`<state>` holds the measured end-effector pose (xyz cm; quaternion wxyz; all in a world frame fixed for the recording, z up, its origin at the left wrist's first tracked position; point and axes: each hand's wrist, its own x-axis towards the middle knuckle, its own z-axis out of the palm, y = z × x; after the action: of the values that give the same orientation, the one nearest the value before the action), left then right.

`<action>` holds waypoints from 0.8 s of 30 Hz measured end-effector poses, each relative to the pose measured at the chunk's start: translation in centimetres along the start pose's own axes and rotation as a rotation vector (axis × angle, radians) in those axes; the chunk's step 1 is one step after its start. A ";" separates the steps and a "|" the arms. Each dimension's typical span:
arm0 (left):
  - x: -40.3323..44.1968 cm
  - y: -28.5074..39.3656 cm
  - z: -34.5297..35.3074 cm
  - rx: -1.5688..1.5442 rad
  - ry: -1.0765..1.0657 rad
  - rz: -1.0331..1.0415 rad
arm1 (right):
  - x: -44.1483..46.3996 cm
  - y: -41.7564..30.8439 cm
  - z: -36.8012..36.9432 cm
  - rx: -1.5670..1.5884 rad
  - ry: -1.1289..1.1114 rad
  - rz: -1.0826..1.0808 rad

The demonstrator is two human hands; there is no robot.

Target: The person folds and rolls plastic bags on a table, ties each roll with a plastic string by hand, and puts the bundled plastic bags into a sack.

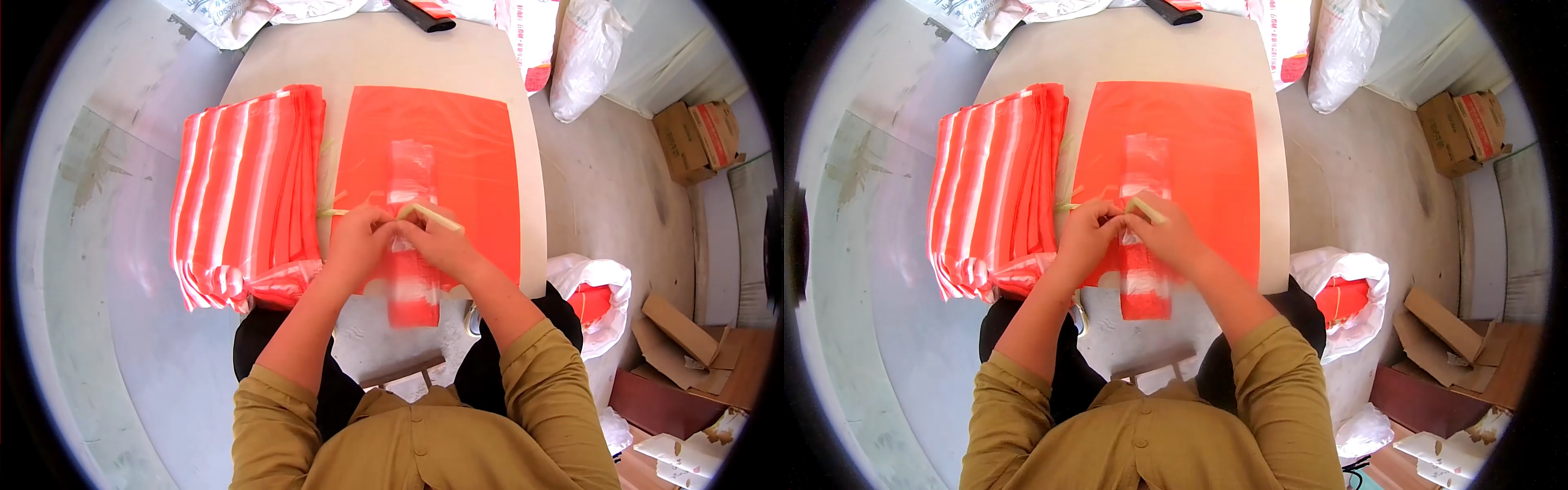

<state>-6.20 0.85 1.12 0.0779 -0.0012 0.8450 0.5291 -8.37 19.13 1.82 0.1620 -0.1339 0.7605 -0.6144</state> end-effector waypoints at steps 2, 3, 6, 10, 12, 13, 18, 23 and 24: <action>0.3 -0.5 0.3 -0.183 -0.009 -0.074 | 0.0 -0.2 -0.1 0.002 -0.008 0.031; 0.4 -0.6 0.4 -0.275 -0.014 -0.110 | -0.1 -0.4 -0.3 -0.068 -0.025 0.024; 0.5 -0.6 0.7 -0.242 -0.033 -0.090 | -0.1 0.1 -0.2 -0.307 0.067 -0.235; 0.2 -0.8 0.9 -0.013 0.001 0.077 | -0.2 0.8 0.1 -0.485 0.185 -0.418; -0.2 0.1 0.5 0.078 -0.001 0.147 | -0.1 1.2 0.0 -0.496 0.188 -0.428; -0.3 0.3 0.4 0.074 0.005 0.147 | 0.0 1.3 0.0 -0.502 0.189 -0.434; -0.6 0.0 0.6 0.005 0.034 0.126 | -0.2 0.6 0.0 -0.366 0.132 -0.273; -0.1 0.0 0.7 -0.104 0.019 0.012 | 0.2 1.4 0.1 0.112 0.030 0.074; -0.1 0.3 0.6 -0.117 0.009 0.011 | 0.4 1.1 -0.3 0.182 -0.021 0.098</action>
<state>-6.04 1.55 1.12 0.0709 -0.0037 0.8129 0.5780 -8.81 19.45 0.78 0.2112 -0.0876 0.7054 -0.6710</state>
